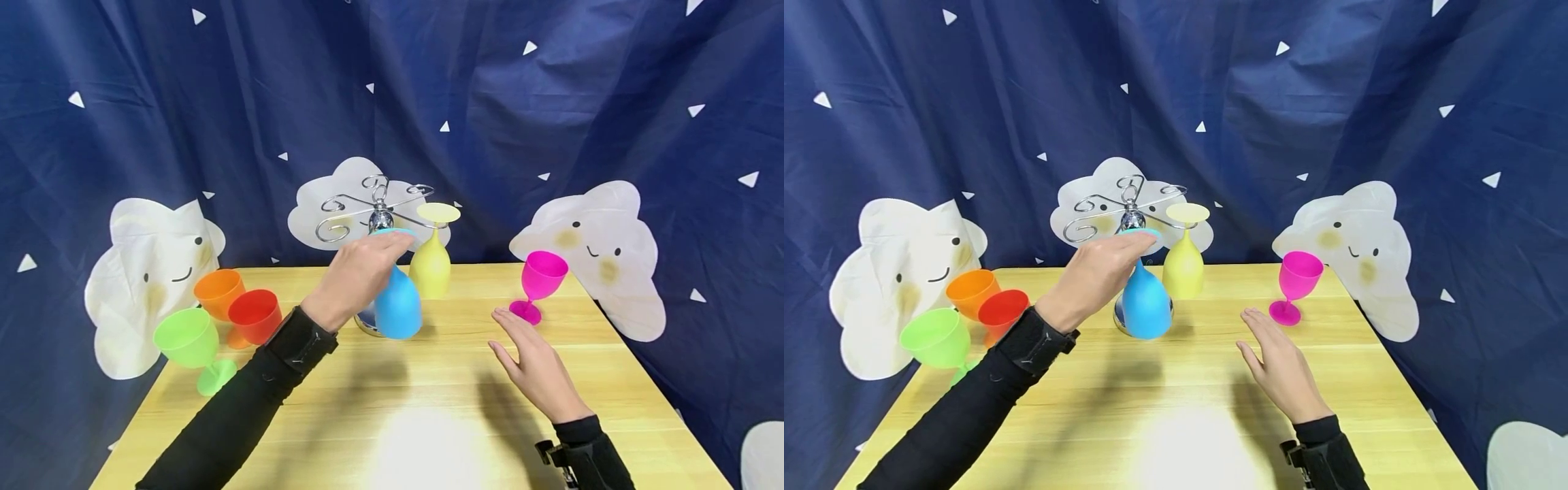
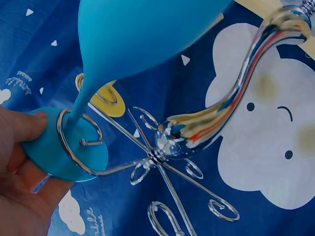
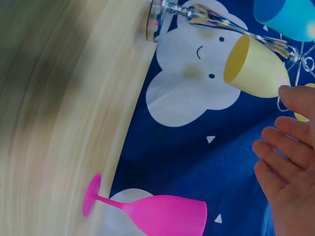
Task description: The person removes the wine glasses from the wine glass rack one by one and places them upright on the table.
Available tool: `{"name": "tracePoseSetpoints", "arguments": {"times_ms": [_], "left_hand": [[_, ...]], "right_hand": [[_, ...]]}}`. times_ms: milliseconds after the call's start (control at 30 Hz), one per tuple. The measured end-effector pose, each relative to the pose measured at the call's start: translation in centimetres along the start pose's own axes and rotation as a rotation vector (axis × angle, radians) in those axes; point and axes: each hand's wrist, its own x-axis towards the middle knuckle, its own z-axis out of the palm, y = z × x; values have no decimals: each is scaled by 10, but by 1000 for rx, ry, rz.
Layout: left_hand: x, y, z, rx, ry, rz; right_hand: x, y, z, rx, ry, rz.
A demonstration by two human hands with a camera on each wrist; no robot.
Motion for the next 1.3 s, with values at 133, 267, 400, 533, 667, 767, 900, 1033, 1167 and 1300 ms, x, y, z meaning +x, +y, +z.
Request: {"name": "tracePoseSetpoints", "arguments": {"times_ms": [133, 267, 400, 533, 667, 767, 900, 1033, 1167, 1300], "left_hand": [[-3, -3, -5, -12, -24, -19], [-2, -4, -10, -3, -47, -27], [0, -4, -16, -1, -81, -45], [0, -6, -20, 18, -87, -43], [4, -13, -19, 42, -75, -16], [9, -18, -16, 47, -92, -13], [19, -23, -10, 41, -139, -25], [31, -24, -7, 22, -187, -50], [43, -24, -5, 15, -209, -41], [52, -21, -3, 26, -203, -17]], "right_hand": [[-1, 1, 0, -5, 5, 1], [-3, 2, 1, -5, 13, -2], [-3, 2, -1, -3, 15, -6], [-2, 2, -3, -3, 18, -8], [-2, 2, -7, -2, 25, -6], [-2, 2, -8, -5, 19, -5], [-2, 1, -10, -10, 14, -7], [-2, -1, -11, -6, 19, -13], [-2, -3, -13, -11, 28, -18], [-2, -4, -15, -5, 32, -18]]}}
